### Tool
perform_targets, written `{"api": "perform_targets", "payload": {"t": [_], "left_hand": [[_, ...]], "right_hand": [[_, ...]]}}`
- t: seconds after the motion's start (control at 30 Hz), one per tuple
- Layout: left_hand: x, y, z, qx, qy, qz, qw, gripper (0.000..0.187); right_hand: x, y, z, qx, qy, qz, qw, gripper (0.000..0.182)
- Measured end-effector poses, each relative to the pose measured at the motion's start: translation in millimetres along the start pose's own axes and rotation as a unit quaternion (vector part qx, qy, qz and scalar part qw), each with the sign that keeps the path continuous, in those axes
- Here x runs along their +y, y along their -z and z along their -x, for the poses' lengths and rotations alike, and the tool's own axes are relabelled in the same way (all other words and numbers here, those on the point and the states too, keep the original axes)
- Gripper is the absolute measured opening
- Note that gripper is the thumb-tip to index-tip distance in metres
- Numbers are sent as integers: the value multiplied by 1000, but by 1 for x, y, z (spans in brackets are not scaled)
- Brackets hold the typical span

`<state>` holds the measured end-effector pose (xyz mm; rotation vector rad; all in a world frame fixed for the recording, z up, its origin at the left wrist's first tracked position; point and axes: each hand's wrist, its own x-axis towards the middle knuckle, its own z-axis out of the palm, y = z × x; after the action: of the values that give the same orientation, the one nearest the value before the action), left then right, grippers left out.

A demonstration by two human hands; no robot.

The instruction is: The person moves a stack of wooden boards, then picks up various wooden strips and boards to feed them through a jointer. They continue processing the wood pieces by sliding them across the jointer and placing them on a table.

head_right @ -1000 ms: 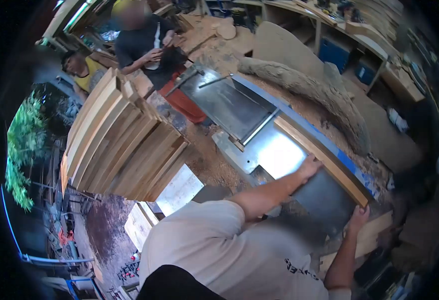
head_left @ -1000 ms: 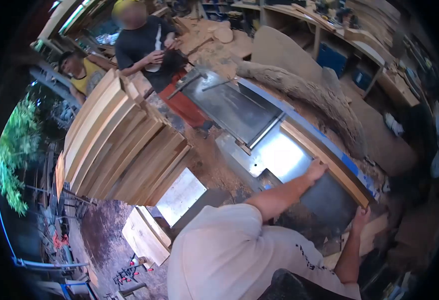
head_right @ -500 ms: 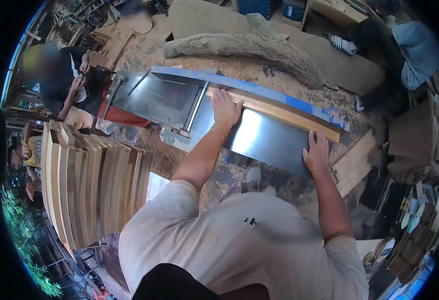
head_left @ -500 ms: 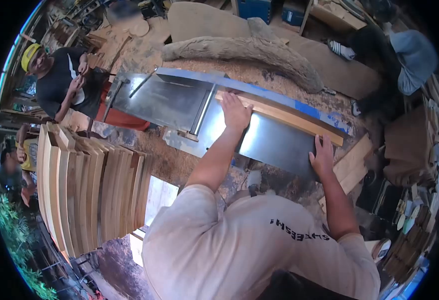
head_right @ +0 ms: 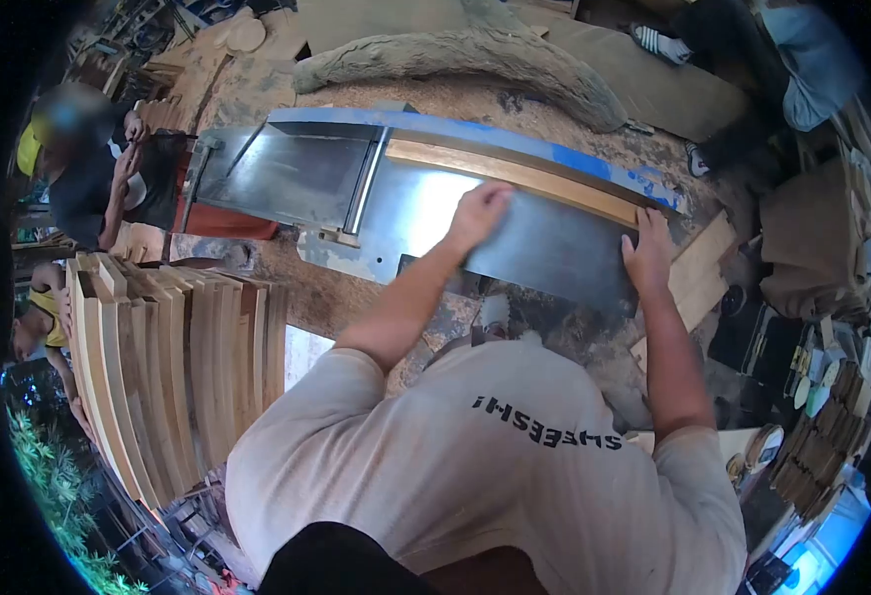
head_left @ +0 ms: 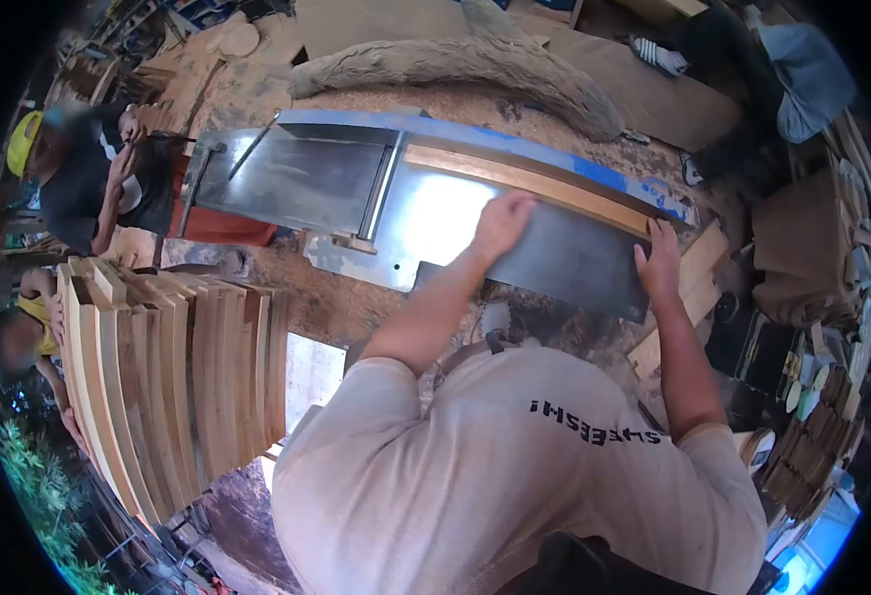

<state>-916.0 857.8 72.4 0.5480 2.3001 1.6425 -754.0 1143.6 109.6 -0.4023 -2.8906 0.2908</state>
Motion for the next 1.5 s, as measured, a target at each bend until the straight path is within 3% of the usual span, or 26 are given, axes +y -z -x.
{"api": "perform_targets", "payload": {"t": [0.07, 0.13, 0.17, 0.2, 0.27, 0.33, 0.4, 0.43, 0.5, 0.57, 0.63, 0.7, 0.73, 0.8, 0.83, 1.03, 1.1, 1.13, 1.17, 1.2, 1.27, 1.43, 1.5], "left_hand": [[-49, 15, -11, 5, 108, 39, 993, 36], [-27, 27, -8, -16, 239, 248, 939, 50], [-26, 26, -7, -28, 261, 309, 914, 60], [-23, 20, -3, -30, 264, 311, 912, 60], [-17, 5, 2, 14, 290, 419, 861, 64], [-14, -8, 8, 28, 285, 435, 854, 65], [-5, -19, 17, 104, 298, 463, 828, 64], [-1, -23, 20, 122, 303, 467, 821, 56], [11, -30, 28, 137, 295, 496, 805, 51], [12, -37, 37, 136, 264, 558, 775, 36], [23, -39, 54, 148, 250, 546, 786, 36], [43, -43, 74, 174, 219, 541, 793, 43], [53, -43, 79, 177, 215, 541, 793, 43], [69, -41, 89, 187, 178, 507, 823, 50], [71, -39, 93, 167, 164, 512, 826, 58], [127, -48, 125, 150, 33, 499, 853, 51], [145, -58, 137, 155, 3, 533, 832, 49], [155, -63, 141, 156, -20, 572, 805, 50], [168, -68, 144, 150, 9, 591, 793, 62], [179, -70, 150, 152, 5, 585, 796, 62], [197, -75, 162, 124, -13, 735, 667, 70], [209, -67, 170, 93, -99, 736, 663, 75], [218, -62, 173, 6, -144, 750, 645, 73]], "right_hand": [[9, 2, -2, -40, -10, 21, 999, 63], [5, 7, -8, -18, 15, 31, 999, 64], [1, 10, -14, -34, 19, 48, 998, 62], [0, 12, -16, -51, 22, 65, 996, 59], [3, 15, -26, -92, 28, 78, 992, 55], [10, 16, -27, -131, 38, 93, 986, 51], [17, 19, -22, -133, 153, -15, 979, 44], [20, 21, -15, -133, 155, -14, 979, 44], [3, 47, 8, -212, 78, -148, 963, 41], [-11, 63, 31, -252, 79, -188, 946, 38], [-8, 72, 48, -288, 79, -226, 927, 36], [4, 69, 63, -383, 5, -360, 851, 29], [8, 69, 71, -383, 10, -360, 851, 29], [12, 68, 84, -424, -61, -500, 753, 27], [15, 69, 89, -425, -50, -501, 752, 27], [34, 86, 115, -389, 5, -581, 715, 33], [35, 102, 126, -281, 83, -504, 812, 39], [33, 113, 131, -278, 92, -509, 810, 39], [26, 129, 137, -159, 163, -393, 891, 45], [21, 143, 144, -33, 224, -264, 937, 51], [17, 164, 158, -24, 261, -221, 939, 57], [27, 183, 180, -26, 315, -163, 935, 66], [36, 187, 182, -62, 279, -237, 929, 64]]}}
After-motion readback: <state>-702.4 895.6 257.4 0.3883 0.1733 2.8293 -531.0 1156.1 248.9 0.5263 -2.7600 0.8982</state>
